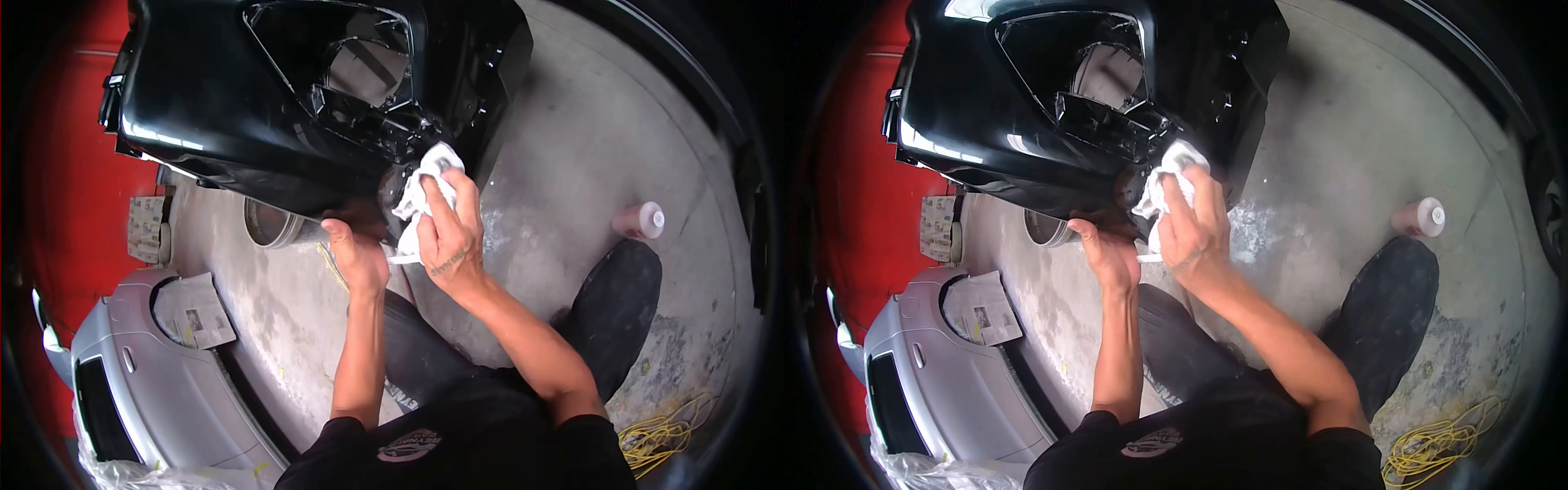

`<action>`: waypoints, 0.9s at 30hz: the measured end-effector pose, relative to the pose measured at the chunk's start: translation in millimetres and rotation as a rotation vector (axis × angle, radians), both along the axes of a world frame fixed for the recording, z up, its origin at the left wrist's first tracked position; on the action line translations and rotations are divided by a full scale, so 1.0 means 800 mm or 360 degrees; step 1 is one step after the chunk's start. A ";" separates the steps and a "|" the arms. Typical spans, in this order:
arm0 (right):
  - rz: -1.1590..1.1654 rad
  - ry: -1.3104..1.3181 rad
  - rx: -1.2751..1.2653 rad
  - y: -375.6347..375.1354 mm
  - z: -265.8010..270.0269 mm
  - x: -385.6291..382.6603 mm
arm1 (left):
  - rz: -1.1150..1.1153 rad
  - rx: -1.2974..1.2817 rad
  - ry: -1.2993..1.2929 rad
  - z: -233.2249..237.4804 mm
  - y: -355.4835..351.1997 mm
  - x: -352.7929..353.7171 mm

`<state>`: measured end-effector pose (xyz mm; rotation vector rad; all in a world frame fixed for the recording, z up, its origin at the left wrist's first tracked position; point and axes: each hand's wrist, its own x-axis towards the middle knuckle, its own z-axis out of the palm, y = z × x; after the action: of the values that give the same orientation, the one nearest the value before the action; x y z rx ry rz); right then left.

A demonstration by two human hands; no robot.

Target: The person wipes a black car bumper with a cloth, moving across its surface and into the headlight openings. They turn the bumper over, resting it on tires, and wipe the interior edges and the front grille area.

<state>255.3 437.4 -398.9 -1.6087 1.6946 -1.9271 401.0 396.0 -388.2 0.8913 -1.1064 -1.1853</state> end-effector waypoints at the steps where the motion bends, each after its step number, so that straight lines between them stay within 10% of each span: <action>1: 0.0016 -0.0027 -0.0006 0.000 0.006 -0.004 | 0.0007 0.0011 -0.0012 -0.004 0.001 0.007; 12: 0.0744 -0.0205 0.0367 -0.014 0.006 -0.069 | 0.0041 0.0046 -0.0088 -0.002 0.004 0.010; 19: 0.0136 0.0227 0.0018 -0.032 0.024 -0.053 | 0.0010 0.0079 0.0141 -0.016 0.005 0.016; 27: 0.0605 -0.0023 -0.0180 -0.119 0.140 -0.035 | 0.0127 0.0032 -0.0065 -0.009 0.003 0.008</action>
<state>226.9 342.0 -286.8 -1.7933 1.1824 -1.8606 407.5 398.0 -395.3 0.9700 -1.0834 -1.1185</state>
